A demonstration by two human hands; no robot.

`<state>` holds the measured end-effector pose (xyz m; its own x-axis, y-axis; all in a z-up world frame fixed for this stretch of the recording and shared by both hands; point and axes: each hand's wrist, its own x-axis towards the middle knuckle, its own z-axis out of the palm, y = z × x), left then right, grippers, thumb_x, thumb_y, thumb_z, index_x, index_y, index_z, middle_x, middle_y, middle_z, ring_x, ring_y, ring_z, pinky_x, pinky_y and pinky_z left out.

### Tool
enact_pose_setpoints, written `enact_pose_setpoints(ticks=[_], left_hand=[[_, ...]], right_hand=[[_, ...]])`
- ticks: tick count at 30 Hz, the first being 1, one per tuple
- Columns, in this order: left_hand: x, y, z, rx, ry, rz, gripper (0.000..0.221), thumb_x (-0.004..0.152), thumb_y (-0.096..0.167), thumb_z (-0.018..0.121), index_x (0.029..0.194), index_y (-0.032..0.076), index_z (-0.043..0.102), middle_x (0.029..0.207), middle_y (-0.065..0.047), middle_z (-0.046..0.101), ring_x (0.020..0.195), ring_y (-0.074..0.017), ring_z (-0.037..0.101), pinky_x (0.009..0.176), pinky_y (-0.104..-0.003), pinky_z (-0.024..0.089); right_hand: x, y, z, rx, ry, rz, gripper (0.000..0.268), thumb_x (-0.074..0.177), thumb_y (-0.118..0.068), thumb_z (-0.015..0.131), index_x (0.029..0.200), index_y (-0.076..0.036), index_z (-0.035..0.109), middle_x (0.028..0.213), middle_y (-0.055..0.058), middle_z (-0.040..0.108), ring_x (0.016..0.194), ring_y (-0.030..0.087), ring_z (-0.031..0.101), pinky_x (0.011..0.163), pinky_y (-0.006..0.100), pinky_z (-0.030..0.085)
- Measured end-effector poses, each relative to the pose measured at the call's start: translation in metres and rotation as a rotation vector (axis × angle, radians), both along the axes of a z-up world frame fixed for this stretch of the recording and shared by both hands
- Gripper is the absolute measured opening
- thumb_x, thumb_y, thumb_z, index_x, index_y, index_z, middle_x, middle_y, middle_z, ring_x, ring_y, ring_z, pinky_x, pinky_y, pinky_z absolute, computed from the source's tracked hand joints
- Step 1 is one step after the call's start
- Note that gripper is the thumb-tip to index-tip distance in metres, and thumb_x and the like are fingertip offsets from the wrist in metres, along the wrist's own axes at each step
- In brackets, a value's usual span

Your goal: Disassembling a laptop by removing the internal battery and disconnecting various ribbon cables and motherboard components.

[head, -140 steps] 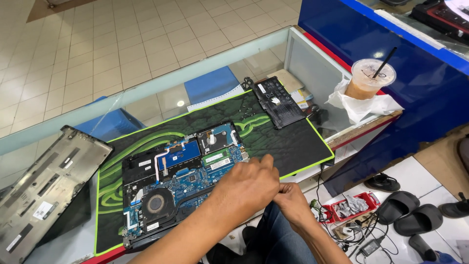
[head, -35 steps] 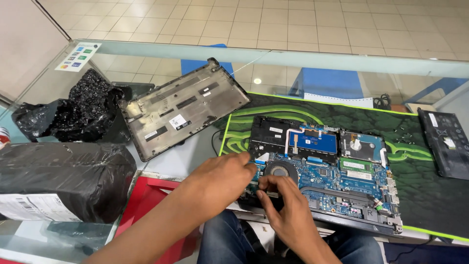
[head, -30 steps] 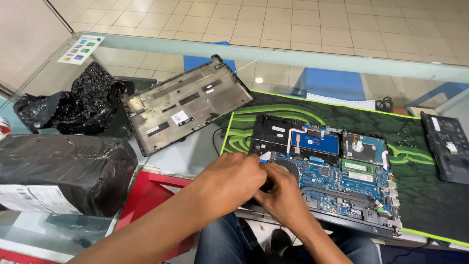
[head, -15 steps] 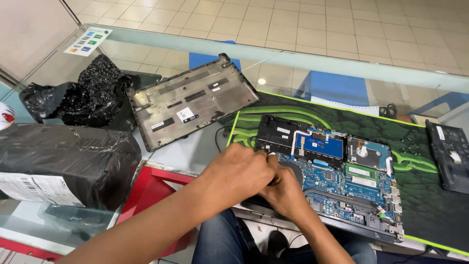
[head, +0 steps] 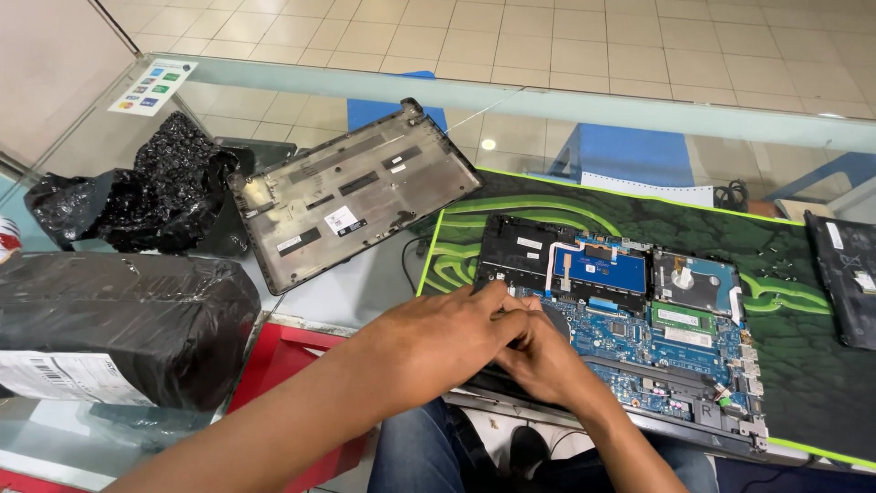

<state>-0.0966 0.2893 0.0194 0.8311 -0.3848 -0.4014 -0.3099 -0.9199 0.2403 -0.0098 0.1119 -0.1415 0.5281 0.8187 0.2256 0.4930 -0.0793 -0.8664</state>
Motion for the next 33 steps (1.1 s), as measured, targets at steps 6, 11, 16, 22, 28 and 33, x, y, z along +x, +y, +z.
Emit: enact_pose_setpoints(ticks=[6,11,16,22,28,33], left_hand=[[0.002,0.015,-0.07,0.213,-0.635,-0.179,0.028,0.098,0.012,0.068,0.126,0.012,0.072,0.077,-0.002,0.078,0.058,-0.0307,0.079,0.046,-0.051,0.057],[-0.003,0.002,-0.002,0.027,-0.103,-0.016,0.078,0.094,-0.012,0.068,0.163,0.015,0.045,0.139,-0.014,0.05,0.107,-0.0423,0.07,0.082,-0.064,0.063],[-0.002,0.006,-0.044,0.235,-0.487,-0.117,0.043,0.098,0.012,0.072,0.139,0.006,0.064,0.086,-0.005,0.08,0.068,-0.036,0.082,0.05,-0.053,0.06],[-0.004,0.011,-0.023,-0.007,-0.077,0.0,0.073,0.089,-0.015,0.065,0.155,0.015,0.054,0.132,-0.014,0.052,0.118,-0.0396,0.064,0.083,-0.062,0.061],[-0.011,0.02,-0.034,0.275,-0.252,0.035,0.034,0.099,0.008,0.07,0.132,0.009,0.062,0.09,-0.004,0.082,0.081,-0.0395,0.082,0.063,-0.056,0.06],[-0.012,0.031,-0.046,0.275,-0.218,0.111,0.024,0.108,0.033,0.073,0.128,0.021,0.064,0.122,-0.006,0.074,0.103,-0.0363,0.08,0.078,-0.058,0.065]], right_hand=[[-0.007,0.006,-0.001,0.023,-0.07,-0.158,0.037,0.088,-0.04,0.099,0.08,-0.018,0.07,0.095,-0.006,0.071,0.088,0.016,0.06,0.09,0.034,0.037],[-0.006,0.002,0.008,-0.055,0.093,-0.097,0.023,0.106,-0.022,0.077,0.087,-0.01,0.075,0.095,-0.001,0.068,0.075,0.016,0.056,0.084,0.044,0.043],[-0.01,0.007,0.022,-0.066,0.145,-0.106,0.034,0.087,-0.034,0.102,0.087,-0.017,0.072,0.094,-0.003,0.065,0.092,0.016,0.054,0.085,0.032,0.04],[-0.011,0.002,0.025,-0.054,0.208,-0.054,0.009,0.108,-0.013,0.074,0.101,-0.007,0.076,0.102,0.004,0.07,0.093,0.02,0.06,0.08,0.038,0.052],[-0.021,0.006,0.03,-0.264,-0.386,-0.167,0.026,0.09,-0.043,0.094,0.106,-0.023,0.089,0.098,-0.005,0.072,0.093,0.023,0.054,0.085,0.043,0.035],[-0.023,0.006,0.019,-0.186,-0.581,-0.086,0.015,0.103,-0.031,0.082,0.1,-0.018,0.075,0.096,0.003,0.066,0.098,0.03,0.059,0.082,0.047,0.038]])
